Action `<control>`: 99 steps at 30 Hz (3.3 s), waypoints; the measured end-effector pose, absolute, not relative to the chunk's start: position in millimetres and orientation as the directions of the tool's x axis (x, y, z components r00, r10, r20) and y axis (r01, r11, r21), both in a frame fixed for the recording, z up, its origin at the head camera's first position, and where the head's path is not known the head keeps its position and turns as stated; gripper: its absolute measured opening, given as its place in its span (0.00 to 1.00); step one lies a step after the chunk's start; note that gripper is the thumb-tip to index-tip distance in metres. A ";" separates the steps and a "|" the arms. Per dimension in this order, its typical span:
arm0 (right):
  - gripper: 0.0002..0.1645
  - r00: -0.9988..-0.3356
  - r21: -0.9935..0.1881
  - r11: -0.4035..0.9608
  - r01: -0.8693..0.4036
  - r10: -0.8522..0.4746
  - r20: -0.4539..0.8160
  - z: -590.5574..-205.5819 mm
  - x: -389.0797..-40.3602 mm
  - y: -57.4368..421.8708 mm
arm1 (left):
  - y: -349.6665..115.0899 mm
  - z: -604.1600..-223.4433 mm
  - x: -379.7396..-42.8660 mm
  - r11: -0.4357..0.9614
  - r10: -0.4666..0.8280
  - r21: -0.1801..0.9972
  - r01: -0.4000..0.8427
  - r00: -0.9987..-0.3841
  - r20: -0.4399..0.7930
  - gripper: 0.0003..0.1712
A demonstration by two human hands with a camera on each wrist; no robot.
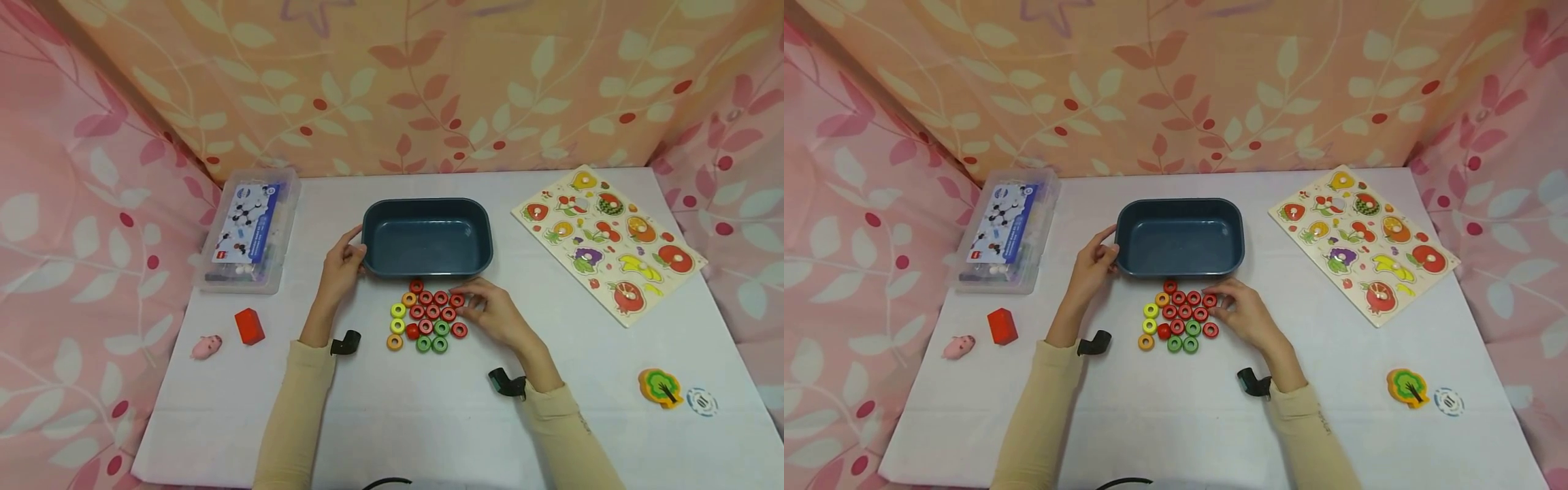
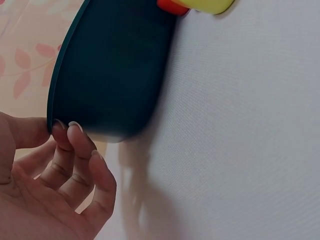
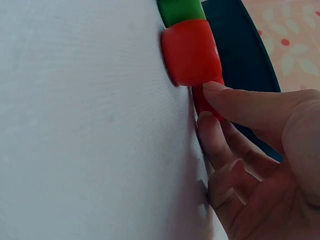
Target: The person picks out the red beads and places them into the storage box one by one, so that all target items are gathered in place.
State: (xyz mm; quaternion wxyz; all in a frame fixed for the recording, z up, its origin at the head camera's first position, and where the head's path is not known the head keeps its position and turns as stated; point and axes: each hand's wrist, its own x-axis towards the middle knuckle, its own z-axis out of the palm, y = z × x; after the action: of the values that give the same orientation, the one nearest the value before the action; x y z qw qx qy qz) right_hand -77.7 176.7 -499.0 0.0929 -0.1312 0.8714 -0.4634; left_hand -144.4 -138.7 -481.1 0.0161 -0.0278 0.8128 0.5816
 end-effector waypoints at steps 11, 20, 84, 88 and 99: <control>0.18 -0.925 -0.828 0.527 -0.192 -0.379 -0.027 -468.5 -76.1 176.5 | -139.5 -482.0 -142.5 0.316 -0.027 0.947 -0.056 -0.998 -0.050 0.25; 0.20 -0.922 -0.871 0.417 -0.258 -0.377 0.093 -446.8 -100.6 162.4 | -137.0 -482.4 -141.8 0.299 -0.025 0.952 -0.066 -0.998 -0.062 0.25; 0.24 -0.880 -0.876 0.439 -0.199 -0.474 -0.038 -480.4 -84.4 143.8 | -130.8 -460.1 -137.6 0.268 -0.024 0.952 -0.146 -0.989 -0.145 0.27; 0.23 -0.901 -0.856 0.480 -0.190 -0.431 -0.042 -489.5 -81.6 152.4 | -134.3 -479.2 -143.6 0.261 -0.031 0.955 -0.138 -0.990 -0.134 0.27; 0.21 -0.918 -0.847 0.510 -0.149 -0.391 -0.074 -495.8 -79.7 158.5 | -134.6 -484.3 -141.5 0.290 -0.054 0.949 -0.120 -0.993 -0.109 0.25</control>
State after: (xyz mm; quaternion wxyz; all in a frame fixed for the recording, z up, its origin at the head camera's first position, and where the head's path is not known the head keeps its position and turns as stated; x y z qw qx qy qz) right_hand -79.7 158.5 -495.8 0.1288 -0.1570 0.8593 -0.4694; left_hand -141.5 -134.6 -484.3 0.0280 -0.0543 0.8026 0.5934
